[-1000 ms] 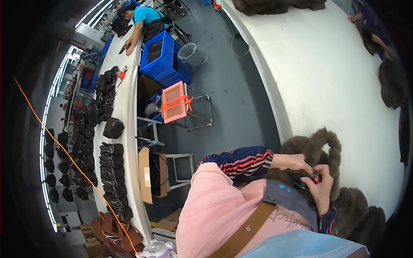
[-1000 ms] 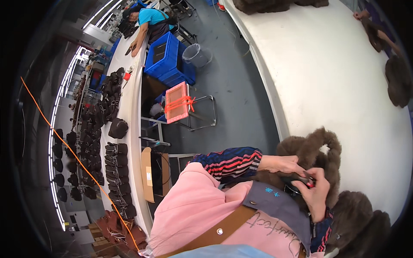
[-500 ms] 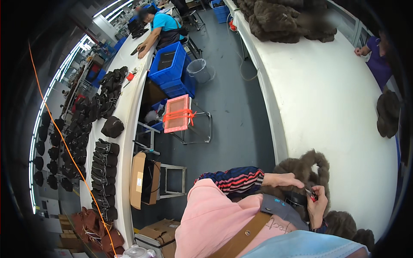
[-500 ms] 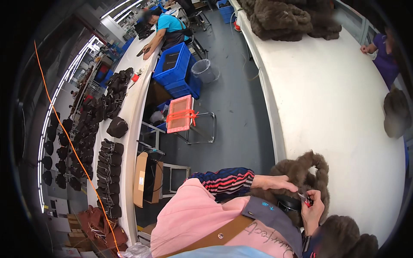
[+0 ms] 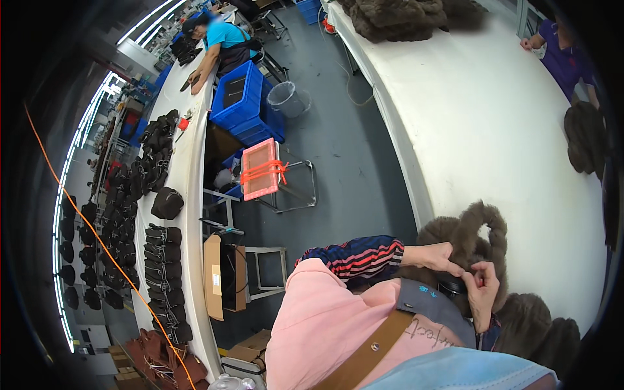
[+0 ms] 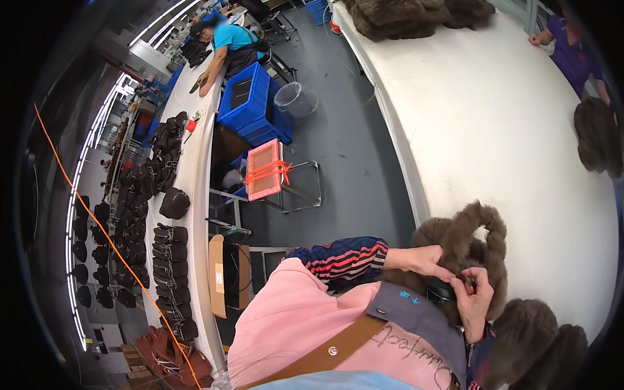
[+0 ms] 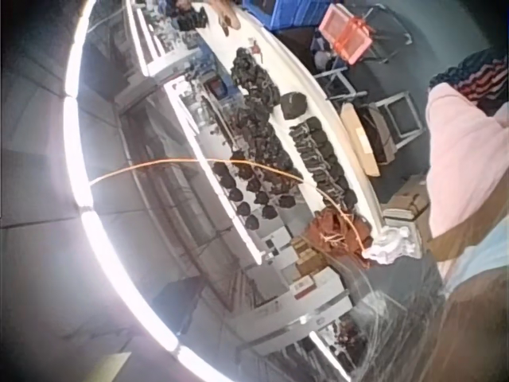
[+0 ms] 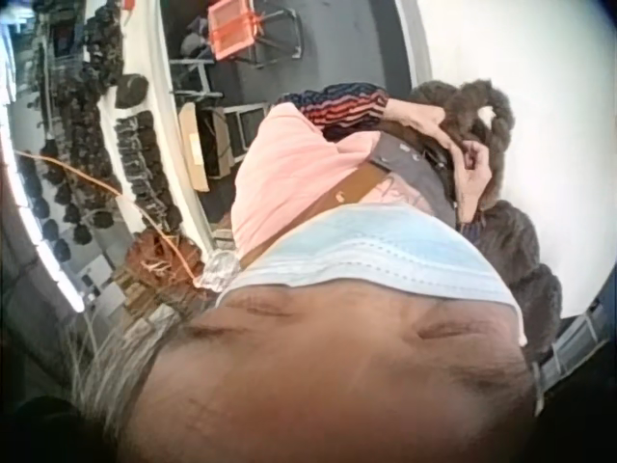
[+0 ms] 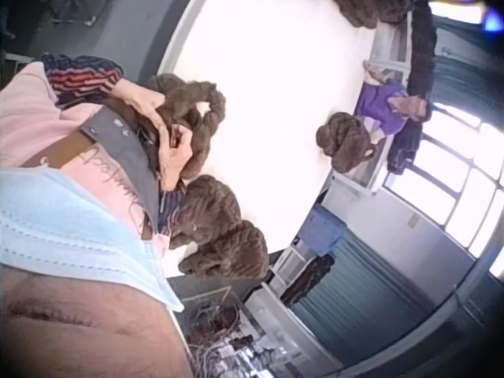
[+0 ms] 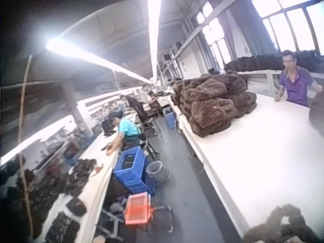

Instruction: The person sews a brown fur piece onto a black shoe using a needle and thread. They repeatedly insert the needle through the fur and shoe, pull the thread, and adjust the fur alignment. The person also uses a small knife to trim or adjust the fur and a pen-like tool to mark or guide the stitching.

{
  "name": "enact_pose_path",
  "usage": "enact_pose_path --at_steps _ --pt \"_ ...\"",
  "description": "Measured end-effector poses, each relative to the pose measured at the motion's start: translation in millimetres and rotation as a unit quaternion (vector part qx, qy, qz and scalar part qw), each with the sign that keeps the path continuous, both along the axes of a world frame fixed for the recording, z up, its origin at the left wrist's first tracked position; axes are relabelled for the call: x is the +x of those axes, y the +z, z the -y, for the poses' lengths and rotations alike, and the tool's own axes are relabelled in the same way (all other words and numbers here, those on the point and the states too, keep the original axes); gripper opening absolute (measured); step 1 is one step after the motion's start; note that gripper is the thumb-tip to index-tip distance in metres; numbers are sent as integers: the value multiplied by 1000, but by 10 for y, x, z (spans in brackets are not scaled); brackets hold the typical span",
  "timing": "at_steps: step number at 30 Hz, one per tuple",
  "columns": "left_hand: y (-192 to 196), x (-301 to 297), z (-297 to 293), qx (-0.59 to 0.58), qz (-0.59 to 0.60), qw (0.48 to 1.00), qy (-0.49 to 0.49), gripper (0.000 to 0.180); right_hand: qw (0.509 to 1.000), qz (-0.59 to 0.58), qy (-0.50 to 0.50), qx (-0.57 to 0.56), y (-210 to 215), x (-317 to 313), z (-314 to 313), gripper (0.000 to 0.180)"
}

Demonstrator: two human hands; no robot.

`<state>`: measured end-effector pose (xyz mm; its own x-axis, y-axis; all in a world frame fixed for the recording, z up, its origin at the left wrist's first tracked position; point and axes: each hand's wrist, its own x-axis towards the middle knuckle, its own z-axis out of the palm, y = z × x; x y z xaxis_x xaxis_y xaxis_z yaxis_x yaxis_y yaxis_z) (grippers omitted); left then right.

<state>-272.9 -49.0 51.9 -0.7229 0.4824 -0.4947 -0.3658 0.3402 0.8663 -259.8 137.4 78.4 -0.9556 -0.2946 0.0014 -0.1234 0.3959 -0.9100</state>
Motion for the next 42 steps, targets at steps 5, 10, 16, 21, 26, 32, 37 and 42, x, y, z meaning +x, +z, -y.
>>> enact_pose_path --at_steps 5,10,16,21,26,32,37,42 --pt "-41 -21 -53 114 5 993 24 58 997 -38 16 60 -49 -12 22 28" --pt "-81 3 -31 106 20 993 49 57 998 -9 33 50 -64 -12 23 28" --pt "-180 -40 -28 85 26 995 35 64 999 24 19 27 -113 -10 16 21" --pt "-317 -33 -49 19 -97 990 104 62 998 12 -3 62 -115 -44 33 15" --pt "-5 46 -3 -141 -314 939 24 60 999 6 -53 -8 -262 -30 -43 10" --pt "-41 35 -90 -156 -356 921 2 51 985 78 -102 -115 -280 36 -106 16" --pt "-13 17 -40 -111 -268 956 -41 55 979 98 -112 -139 -256 52 -120 15" --pt "-239 -10 -100 -72 -206 976 -24 64 988 22 -106 -110 -215 69 -55 11"
